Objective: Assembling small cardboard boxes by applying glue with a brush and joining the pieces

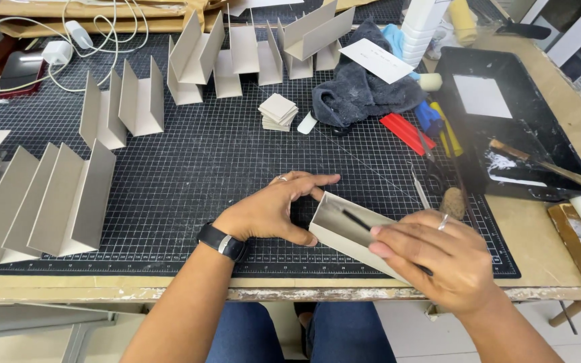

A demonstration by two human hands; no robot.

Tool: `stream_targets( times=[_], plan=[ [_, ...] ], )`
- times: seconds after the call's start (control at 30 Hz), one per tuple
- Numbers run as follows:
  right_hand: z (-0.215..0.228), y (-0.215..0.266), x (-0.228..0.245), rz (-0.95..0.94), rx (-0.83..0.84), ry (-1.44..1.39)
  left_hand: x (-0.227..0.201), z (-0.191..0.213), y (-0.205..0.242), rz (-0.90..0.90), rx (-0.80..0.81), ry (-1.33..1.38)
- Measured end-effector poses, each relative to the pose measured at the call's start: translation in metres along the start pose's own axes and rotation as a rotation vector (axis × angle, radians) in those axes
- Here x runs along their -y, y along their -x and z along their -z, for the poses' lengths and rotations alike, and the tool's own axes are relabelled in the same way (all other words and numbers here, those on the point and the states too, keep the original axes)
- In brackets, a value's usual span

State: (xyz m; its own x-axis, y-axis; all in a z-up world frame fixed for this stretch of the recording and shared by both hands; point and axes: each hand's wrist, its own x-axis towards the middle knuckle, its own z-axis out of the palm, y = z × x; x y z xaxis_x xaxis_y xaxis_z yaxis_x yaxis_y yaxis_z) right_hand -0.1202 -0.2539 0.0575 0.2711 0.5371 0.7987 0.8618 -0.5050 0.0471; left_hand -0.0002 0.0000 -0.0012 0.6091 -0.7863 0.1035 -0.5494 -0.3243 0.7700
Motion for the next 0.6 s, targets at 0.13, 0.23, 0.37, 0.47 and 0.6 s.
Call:
stream_targets(
  times=[0.13,0.23,0.37,0.47,0.6],
  plan=[
    [-0.008,0.001,0.000,-0.067,0.026,-0.067,-0.001,0.000,0.001,-0.010,-0.004,0.019],
    [-0.001,-0.001,-0.001,-0.073,0.004,-0.057,0.000,0.001,-0.001,-0.009,-0.005,0.015],
    [0.003,-0.004,0.004,-0.095,0.021,-0.061,0.001,0.000,0.000,-0.035,-0.010,0.014],
    [-0.008,0.002,-0.001,-0.101,0.017,-0.089,0.001,0.000,0.000,-0.019,-0.011,0.005],
    [0.007,0.008,-0.002,-0.129,0.006,-0.080,0.004,-0.001,0.000,-0.033,-0.009,-0.013]
  ],
)
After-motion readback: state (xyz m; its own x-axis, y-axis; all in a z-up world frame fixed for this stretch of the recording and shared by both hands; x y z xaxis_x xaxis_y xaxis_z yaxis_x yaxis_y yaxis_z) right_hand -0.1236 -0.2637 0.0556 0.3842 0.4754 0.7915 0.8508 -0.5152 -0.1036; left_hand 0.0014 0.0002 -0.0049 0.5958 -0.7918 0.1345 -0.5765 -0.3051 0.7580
